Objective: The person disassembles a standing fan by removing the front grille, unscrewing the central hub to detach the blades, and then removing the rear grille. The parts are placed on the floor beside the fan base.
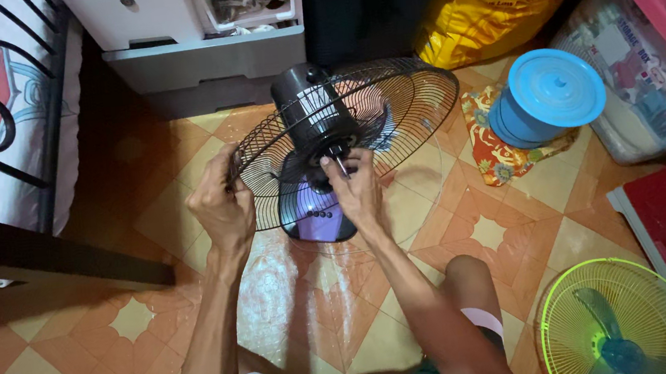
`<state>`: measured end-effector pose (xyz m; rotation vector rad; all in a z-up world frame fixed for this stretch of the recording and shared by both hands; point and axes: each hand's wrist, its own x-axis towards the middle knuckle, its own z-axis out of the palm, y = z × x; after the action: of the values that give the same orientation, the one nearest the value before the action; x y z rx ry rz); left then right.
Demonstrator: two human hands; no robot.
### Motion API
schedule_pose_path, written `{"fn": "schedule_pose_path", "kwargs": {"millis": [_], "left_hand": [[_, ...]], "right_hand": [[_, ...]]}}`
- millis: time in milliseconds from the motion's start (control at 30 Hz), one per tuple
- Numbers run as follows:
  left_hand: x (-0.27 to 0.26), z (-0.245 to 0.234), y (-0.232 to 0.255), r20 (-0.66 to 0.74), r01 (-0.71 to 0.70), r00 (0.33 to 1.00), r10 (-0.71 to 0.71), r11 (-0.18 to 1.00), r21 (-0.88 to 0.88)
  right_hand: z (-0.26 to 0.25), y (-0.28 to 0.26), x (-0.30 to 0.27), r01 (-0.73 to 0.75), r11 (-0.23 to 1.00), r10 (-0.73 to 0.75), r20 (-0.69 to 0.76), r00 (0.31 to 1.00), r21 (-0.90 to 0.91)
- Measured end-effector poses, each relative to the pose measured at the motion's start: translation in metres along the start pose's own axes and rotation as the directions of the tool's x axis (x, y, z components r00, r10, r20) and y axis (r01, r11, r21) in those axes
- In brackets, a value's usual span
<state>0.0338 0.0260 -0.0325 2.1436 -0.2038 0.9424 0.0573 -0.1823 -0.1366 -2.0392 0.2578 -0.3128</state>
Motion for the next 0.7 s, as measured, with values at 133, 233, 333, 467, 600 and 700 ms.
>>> {"fn": "schedule_pose_path", "kwargs": {"millis": [133, 233, 333, 467, 600, 700], "left_hand": [[0.0, 0.0, 0.0, 0.008, 0.021, 1.0, -0.022, 1.0, 0.011], [-0.001, -0.001, 0.001, 0.021, 0.018, 1.0, -0.018, 1.0, -0.014], [0.0, -0.001, 0.0, 0.01, 0.008, 1.0, -0.008, 1.0, -0.004], [-0.001, 0.004, -0.003, 0.0, 0.024, 1.0, -0.024, 0.999, 0.021], [-0.001, 0.002, -0.004, 0.025, 0.032, 0.999, -0.032, 0.999, 0.023], [0.0, 0.0, -0.001, 0.003, -0.02, 1.0, 0.02, 1.0, 0.016]], "right_hand": [[0.015, 0.015, 0.011, -0.456, 0.76, 0.293, 0.382, 0.876, 0.463], [0.013, 0.031, 0.015, -0.667, 0.499, 0.273, 0.63, 0.727, 0.554], [0.009, 0.022, 0.01, -0.61, 0.613, 0.369, 0.502, 0.783, 0.502], [-0.005, -0.003, -0.005, -0.25, 0.888, 0.225, 0.109, 0.968, 0.386], [0.003, 0.0, -0.008, 0.164, 0.986, -0.164, -0.141, 0.976, -0.013], [0.017, 0.016, 0.007, -0.321, 0.889, 0.285, 0.152, 0.946, 0.328]]}}
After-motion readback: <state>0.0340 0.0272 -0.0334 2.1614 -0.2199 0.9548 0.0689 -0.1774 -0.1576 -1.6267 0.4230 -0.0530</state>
